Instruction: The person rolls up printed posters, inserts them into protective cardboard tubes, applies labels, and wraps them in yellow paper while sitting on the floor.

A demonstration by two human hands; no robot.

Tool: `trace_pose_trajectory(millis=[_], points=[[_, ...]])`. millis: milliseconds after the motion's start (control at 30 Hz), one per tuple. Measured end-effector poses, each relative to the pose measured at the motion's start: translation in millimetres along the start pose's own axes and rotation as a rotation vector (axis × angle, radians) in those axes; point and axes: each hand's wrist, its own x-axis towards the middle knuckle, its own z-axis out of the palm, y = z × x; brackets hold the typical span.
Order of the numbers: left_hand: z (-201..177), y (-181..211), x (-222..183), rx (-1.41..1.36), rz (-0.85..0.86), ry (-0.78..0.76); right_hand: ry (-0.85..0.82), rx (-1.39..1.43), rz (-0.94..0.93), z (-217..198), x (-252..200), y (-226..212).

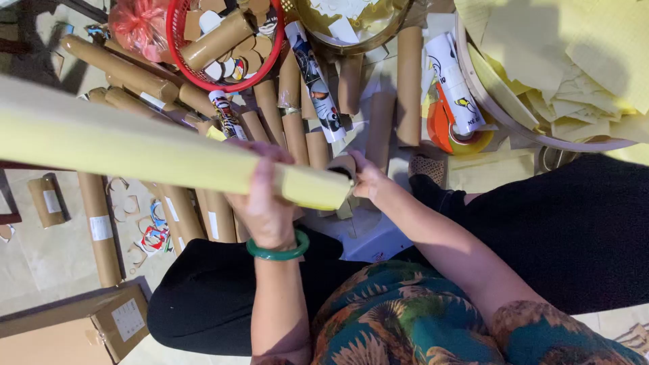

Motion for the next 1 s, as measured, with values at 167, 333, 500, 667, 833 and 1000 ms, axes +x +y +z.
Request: trace_pose_trajectory(millis=[167,333,500,667,833,1000], points=[[-1.2,-48.9,18.2,0.370,0.136,-0.069,0.127,-0.130,-0.056,15.4,-29.1,-16.4],[7.7,-54.2,35.4,0.690,0.310,-0.178,0.046,-1.302,-0.795,24.5,-68.6,-52.2],[17.1,-49.4,45.5,0.493,0.187,-0.245,-0.310,-1.726,-0.968,133.1,-168.0,-54.0],[4.7,-71.1,33.4,0.765,0.447,-0.421,-0.115,-1.853,-0.931,139.5,-170.8,-49.9],[-11.9,-107.4,17.2,1.085,0.770,-0.436,-0.308,-1.798,-1.084,146.2,-181.6,-59.6],[29.5,-42.8,8.2,0.550,0.125,-0.354,-0.225,-1.906,-1.094,145.4,-179.5,-60.9]])
